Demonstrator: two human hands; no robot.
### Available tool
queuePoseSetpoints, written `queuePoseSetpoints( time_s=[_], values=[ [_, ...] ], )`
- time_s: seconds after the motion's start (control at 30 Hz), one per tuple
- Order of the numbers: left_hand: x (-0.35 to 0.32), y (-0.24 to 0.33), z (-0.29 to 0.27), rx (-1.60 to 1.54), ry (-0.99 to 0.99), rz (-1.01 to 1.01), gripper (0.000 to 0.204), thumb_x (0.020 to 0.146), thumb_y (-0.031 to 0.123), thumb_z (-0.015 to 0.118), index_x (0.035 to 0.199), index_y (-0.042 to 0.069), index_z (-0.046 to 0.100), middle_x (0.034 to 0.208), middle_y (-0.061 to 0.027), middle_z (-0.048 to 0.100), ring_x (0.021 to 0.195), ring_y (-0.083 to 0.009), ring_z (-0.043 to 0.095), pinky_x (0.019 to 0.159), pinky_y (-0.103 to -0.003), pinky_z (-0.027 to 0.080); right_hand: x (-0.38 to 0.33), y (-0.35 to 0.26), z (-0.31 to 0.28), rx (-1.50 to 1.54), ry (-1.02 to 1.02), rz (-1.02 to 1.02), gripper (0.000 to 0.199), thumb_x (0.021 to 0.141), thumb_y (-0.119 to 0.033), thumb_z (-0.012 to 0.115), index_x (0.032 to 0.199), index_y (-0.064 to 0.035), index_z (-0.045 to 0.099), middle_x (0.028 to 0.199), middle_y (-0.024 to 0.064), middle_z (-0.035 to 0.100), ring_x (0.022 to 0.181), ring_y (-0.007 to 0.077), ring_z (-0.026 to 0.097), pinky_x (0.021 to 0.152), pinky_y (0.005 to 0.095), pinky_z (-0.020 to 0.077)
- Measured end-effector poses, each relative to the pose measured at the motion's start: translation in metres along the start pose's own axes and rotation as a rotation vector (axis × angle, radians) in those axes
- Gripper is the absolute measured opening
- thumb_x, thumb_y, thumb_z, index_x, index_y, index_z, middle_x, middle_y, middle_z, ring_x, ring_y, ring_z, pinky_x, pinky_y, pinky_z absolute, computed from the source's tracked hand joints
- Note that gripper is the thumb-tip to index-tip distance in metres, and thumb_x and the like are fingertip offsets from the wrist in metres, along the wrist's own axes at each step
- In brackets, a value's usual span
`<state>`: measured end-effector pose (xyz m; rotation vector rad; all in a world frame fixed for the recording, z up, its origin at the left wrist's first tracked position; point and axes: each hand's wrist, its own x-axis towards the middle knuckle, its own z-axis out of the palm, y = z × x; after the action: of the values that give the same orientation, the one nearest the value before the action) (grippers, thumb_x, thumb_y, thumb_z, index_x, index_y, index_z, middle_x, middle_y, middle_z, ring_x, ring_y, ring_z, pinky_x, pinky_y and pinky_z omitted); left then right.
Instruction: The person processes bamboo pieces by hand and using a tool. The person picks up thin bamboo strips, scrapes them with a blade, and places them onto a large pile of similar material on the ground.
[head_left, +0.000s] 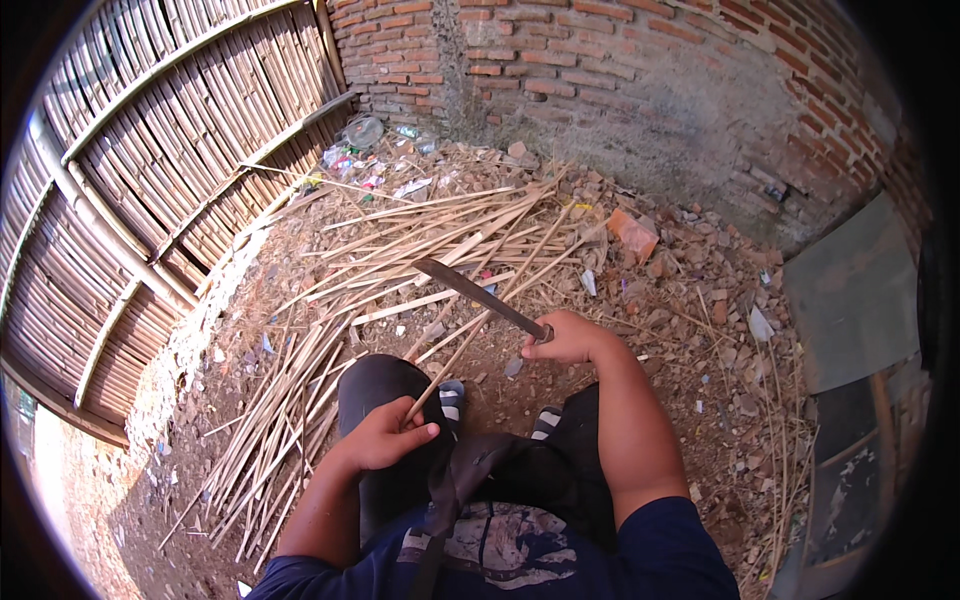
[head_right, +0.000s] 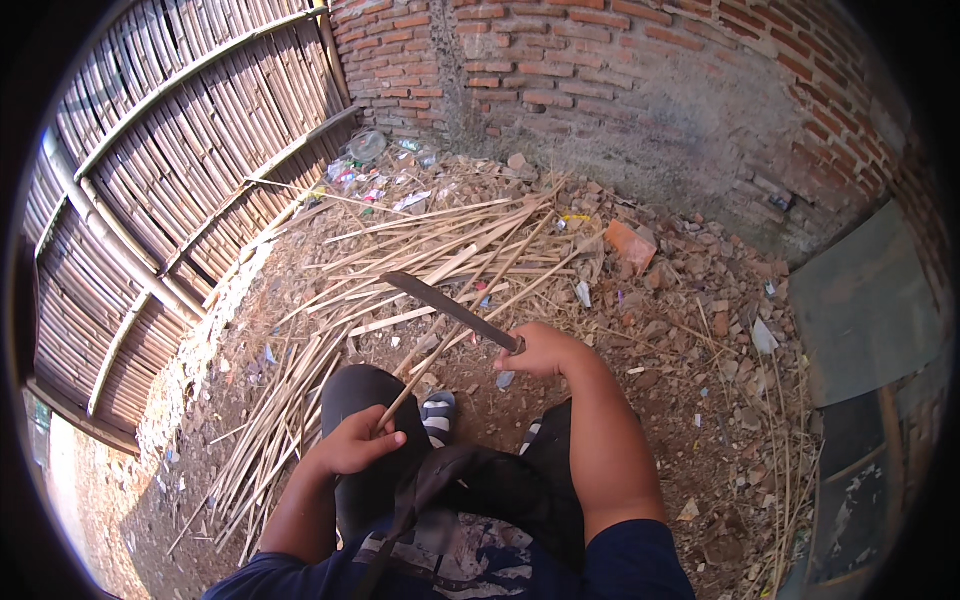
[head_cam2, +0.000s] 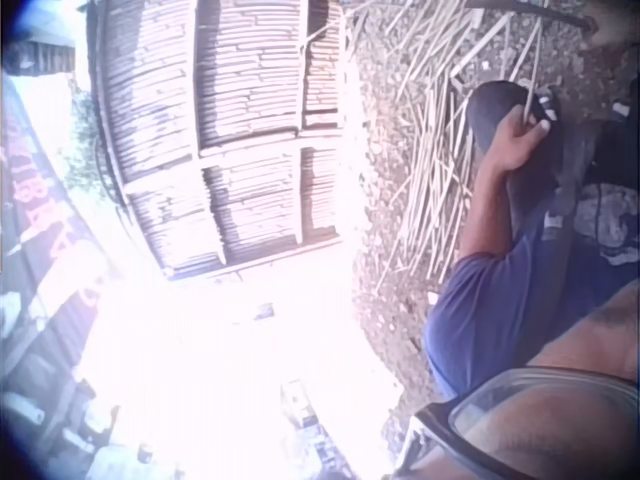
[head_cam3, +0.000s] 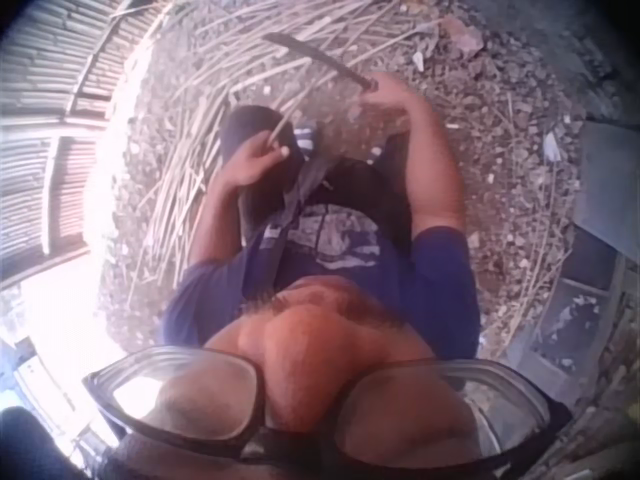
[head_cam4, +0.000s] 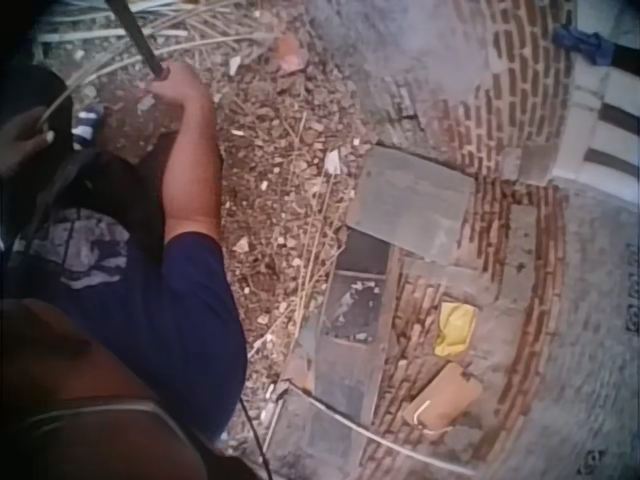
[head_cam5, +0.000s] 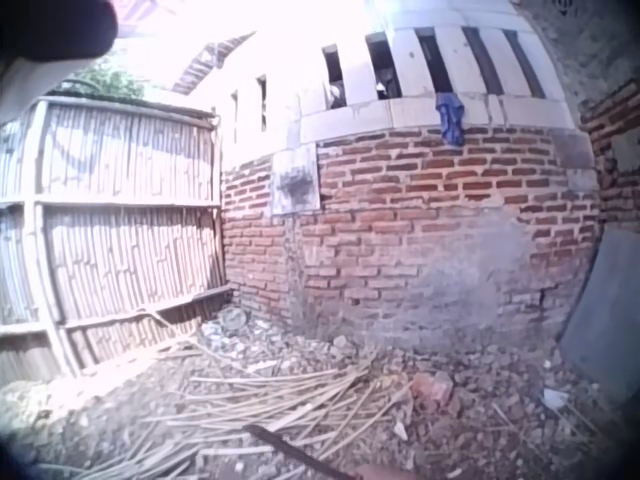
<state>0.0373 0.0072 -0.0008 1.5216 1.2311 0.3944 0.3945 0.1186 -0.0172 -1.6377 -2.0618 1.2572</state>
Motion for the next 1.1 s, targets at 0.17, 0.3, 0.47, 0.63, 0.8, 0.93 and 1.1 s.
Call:
queuePoseSetpoints(
  time_s=[0.17, 0.3, 0.47, 0.63, 0.8, 0.93, 1.1],
  values=[
    [-0.002, 0.003, 0.0, -0.006, 0.012, 0.009, 0.03, 0.094, 0.032, 0.076, 0.094, 0.009, 0.057, 0.075, 0.0061, 0.052, 0.069, -0.0049, 0.046, 0.06, -0.025, 0.039, -0.003, -0.017, 0.004, 0.002, -0.029, 0.029, 0.036, 0.079, -0.039, 0.083, 0.096, -0.0084, 0.075, 0.093, 0.0126, 0.075, 0.089, 0.0256, 0.072, 0.082, 0.0379, 0.0533],
    [-0.001, 0.0, 0.001, -0.01, 0.012, 0.014, 0.03, 0.094, 0.032, 0.076, 0.094, 0.009, 0.057, 0.075, 0.0061, 0.052, 0.069, -0.0048, 0.046, 0.06, -0.025, 0.039, 0.006, -0.008, 0.014, -0.069, -0.081, -0.069, 0.036, 0.078, -0.038, 0.083, 0.096, -0.0077, 0.075, 0.091, 0.0115, 0.075, 0.089, 0.0253, 0.072, 0.082, 0.0379, 0.0536],
    [-0.001, 0.002, 0.001, 0.025, 0.022, 0.001, 0.03, 0.094, 0.032, 0.076, 0.094, 0.009, 0.058, 0.075, 0.0058, 0.052, 0.07, -0.005, 0.046, 0.06, -0.025, 0.039, 0.008, -0.012, 0.022, -0.065, -0.14, -0.078, 0.036, 0.078, -0.036, 0.084, 0.096, -0.0068, 0.075, 0.091, 0.0108, 0.075, 0.088, 0.0247, 0.072, 0.08, 0.0372, 0.0536],
    [-0.001, 0.001, 0.001, 0.043, 0.015, 0.004, 0.03, 0.094, 0.032, 0.076, 0.094, 0.008, 0.058, 0.076, 0.0055, 0.052, 0.07, -0.0055, 0.047, 0.06, -0.025, 0.039, 0.004, -0.007, 0.014, -0.08, -0.111, -0.125, 0.035, 0.078, -0.035, 0.084, 0.096, -0.0064, 0.075, 0.089, 0.0106, 0.074, 0.086, 0.0236, 0.071, 0.078, 0.0367, 0.0531],
    [0.0, 0.002, 0.001, 0.051, 0.017, 0.003, 0.03, 0.094, 0.032, 0.076, 0.094, 0.008, 0.058, 0.076, 0.0055, 0.052, 0.07, -0.0054, 0.047, 0.06, -0.026, 0.039, 0.003, -0.004, 0.007, -0.028, -0.078, -0.061, 0.036, 0.078, -0.037, 0.084, 0.096, -0.0069, 0.075, 0.088, 0.01, 0.073, 0.085, 0.023, 0.07, 0.077, 0.0356, 0.0527],
    [-0.001, 0.004, 0.001, 0.054, 0.017, -0.01, 0.029, 0.094, 0.031, 0.076, 0.094, 0.008, 0.057, 0.076, 0.0056, 0.052, 0.07, -0.0051, 0.047, 0.06, -0.025, 0.039, 0.003, -0.006, 0.009, -0.033, -0.079, -0.077, 0.036, 0.079, -0.038, 0.083, 0.097, -0.0078, 0.076, 0.09, 0.0098, 0.074, 0.086, 0.023, 0.07, 0.079, 0.0356, 0.0526],
    [0.0, 0.0, 0.001, 0.007, 0.023, 0.018, 0.03, 0.094, 0.032, 0.076, 0.094, 0.008, 0.057, 0.076, 0.0056, 0.052, 0.07, -0.0051, 0.046, 0.061, -0.025, 0.039, 0.007, -0.015, 0.02, -0.07, -0.131, -0.087, 0.036, 0.079, -0.038, 0.082, 0.099, -0.0086, 0.076, 0.094, 0.0111, 0.075, 0.089, 0.0238, 0.071, 0.082, 0.0366, 0.0531]
  ],
)
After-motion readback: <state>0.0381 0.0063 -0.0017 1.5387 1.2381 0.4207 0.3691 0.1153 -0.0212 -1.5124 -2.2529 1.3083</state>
